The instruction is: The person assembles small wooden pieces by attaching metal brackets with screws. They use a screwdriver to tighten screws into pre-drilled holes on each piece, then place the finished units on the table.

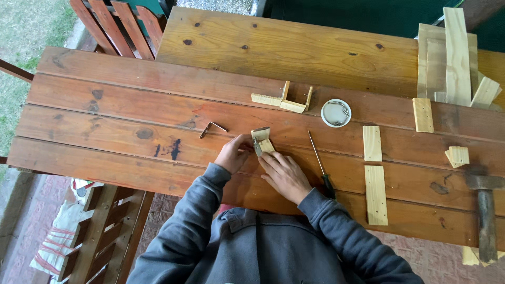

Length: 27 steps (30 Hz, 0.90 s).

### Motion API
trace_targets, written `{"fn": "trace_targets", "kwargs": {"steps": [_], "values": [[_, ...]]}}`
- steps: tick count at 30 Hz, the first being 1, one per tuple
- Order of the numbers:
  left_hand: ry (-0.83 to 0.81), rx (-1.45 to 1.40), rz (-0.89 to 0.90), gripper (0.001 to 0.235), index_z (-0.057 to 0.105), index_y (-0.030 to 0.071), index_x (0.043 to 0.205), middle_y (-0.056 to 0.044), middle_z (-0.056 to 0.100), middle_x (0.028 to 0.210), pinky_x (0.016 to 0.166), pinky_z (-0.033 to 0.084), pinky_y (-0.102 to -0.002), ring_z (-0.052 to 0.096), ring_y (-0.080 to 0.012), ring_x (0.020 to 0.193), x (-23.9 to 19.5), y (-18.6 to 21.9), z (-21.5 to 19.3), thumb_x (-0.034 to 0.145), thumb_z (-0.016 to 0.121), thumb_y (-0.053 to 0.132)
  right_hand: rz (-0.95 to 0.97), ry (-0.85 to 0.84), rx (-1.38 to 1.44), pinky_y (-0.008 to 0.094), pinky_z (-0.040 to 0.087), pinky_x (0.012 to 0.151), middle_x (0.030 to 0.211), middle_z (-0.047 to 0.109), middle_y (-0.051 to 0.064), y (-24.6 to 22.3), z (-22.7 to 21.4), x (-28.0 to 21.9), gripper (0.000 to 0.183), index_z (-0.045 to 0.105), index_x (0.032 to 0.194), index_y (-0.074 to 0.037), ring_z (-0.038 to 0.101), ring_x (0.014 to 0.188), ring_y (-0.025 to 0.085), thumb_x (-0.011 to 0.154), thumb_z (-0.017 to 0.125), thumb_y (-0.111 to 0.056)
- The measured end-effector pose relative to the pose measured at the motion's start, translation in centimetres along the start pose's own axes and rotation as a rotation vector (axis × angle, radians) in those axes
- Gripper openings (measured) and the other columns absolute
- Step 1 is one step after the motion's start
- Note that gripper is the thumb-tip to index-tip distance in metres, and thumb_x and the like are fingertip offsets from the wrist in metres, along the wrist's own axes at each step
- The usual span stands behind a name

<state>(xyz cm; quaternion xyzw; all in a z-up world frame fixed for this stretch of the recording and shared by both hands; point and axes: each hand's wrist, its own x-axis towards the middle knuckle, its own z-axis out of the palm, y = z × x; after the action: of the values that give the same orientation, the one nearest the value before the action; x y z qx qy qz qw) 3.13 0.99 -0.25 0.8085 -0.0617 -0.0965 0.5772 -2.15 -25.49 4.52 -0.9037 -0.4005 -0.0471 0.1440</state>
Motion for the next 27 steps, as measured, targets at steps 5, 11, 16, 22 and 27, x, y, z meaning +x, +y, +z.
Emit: {"fn": "trace_targets", "kwargs": {"steps": [5,11,16,22,27], "values": [[0.072,0.097,0.091,0.024,0.077,0.011,0.124,-0.016,0.081,0.115,0.084,0.078,-0.046,0.087,-0.0377,0.106,1.9,-1.6,1.3,0.103,0.078,0.0,0.014,-0.07,0.086,0.05,0.059,0.112,0.169,0.061,0.01,0.1,-2.0,-0.2,0.083,0.059,0.172,-0.013,0.052,0.159,0.034,0.105,0.08,-0.057],[0.132,0.246,0.048,0.016,0.076,0.017,0.122,-0.016,0.086,0.107,0.081,0.076,-0.054,0.086,-0.0415,0.1,2.5,-2.4,1.7,0.107,0.081,0.015,0.005,-0.235,0.156,0.05,0.061,0.117,0.178,0.053,0.016,0.4,-4.5,0.2,0.108,0.057,0.171,-0.006,0.046,0.165,0.037,0.086,0.1,-0.056],[0.153,0.29,0.011,0.014,0.076,0.021,0.121,-0.011,0.088,0.107,0.082,0.076,-0.05,0.087,-0.0384,0.1,2.4,-2.8,1.7,0.108,0.081,0.018,-0.007,-0.221,0.154,0.045,0.063,0.118,0.176,0.055,0.015,0.3,-4.2,0.2,0.101,0.062,0.166,-0.003,0.047,0.165,0.035,0.086,0.101,-0.052],[0.106,0.188,-0.036,0.019,0.074,0.021,0.126,-0.014,0.087,0.115,0.087,0.076,-0.051,0.087,-0.039,0.105,2.0,-1.2,1.7,0.11,0.078,0.014,0.012,-0.224,0.117,0.047,0.067,0.107,0.173,0.055,0.01,-0.1,-3.8,0.5,0.098,0.063,0.166,-0.007,0.048,0.161,0.032,0.089,0.096,-0.057],[0.107,0.187,-0.072,0.02,0.071,0.016,0.129,-0.013,0.089,0.12,0.091,0.076,-0.052,0.087,-0.0399,0.109,0.7,1.0,1.4,0.11,0.074,0.013,0.03,-0.205,0.078,0.046,0.068,0.104,0.17,0.056,0.01,-0.3,-3.6,0.4,0.101,0.061,0.167,-0.009,0.05,0.159,0.032,0.087,0.096,-0.061]]}}
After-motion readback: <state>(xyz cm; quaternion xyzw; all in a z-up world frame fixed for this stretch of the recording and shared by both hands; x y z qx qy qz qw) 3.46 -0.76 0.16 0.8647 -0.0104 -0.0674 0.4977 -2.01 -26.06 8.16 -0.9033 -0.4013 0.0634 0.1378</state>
